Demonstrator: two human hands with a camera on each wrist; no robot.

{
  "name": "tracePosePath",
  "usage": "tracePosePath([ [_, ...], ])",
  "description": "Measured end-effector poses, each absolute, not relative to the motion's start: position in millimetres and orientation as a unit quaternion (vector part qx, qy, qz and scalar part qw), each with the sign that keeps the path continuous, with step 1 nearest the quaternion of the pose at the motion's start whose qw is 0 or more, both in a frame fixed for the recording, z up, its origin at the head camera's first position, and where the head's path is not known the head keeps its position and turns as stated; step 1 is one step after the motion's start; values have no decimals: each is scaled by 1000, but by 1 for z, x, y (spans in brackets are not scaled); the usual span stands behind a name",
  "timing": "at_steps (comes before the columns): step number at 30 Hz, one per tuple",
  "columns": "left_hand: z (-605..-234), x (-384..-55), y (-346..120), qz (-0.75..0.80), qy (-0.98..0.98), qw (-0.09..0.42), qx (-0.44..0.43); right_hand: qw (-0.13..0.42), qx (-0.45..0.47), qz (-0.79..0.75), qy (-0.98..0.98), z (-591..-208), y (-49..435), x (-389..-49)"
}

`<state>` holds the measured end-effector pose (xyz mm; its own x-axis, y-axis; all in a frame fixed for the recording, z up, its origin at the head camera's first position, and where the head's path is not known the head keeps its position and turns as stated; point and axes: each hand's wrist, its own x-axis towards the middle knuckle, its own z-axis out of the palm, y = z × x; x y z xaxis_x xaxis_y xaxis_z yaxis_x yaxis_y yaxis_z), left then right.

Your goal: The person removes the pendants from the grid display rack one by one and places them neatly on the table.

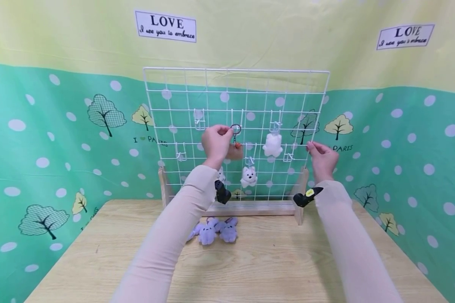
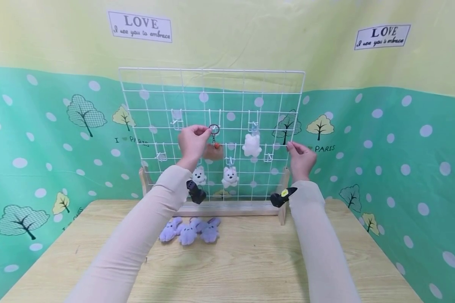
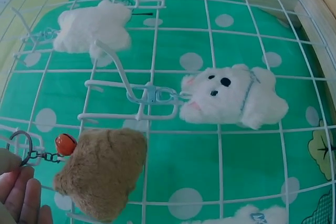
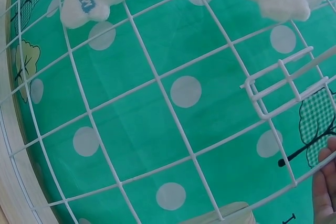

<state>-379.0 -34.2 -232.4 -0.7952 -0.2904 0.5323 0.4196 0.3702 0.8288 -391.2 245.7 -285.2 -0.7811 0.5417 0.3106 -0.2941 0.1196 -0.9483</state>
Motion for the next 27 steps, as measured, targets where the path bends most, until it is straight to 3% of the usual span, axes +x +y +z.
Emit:
tracePosePath([
  [7,-231,-374,-35,-564,-758,323,-60,318,-92,665,-669,-282,244,-390],
  [27,-222,-332,-46,-646,-703,276,-106,320,-90,675,-659,-283,245,-387],
])
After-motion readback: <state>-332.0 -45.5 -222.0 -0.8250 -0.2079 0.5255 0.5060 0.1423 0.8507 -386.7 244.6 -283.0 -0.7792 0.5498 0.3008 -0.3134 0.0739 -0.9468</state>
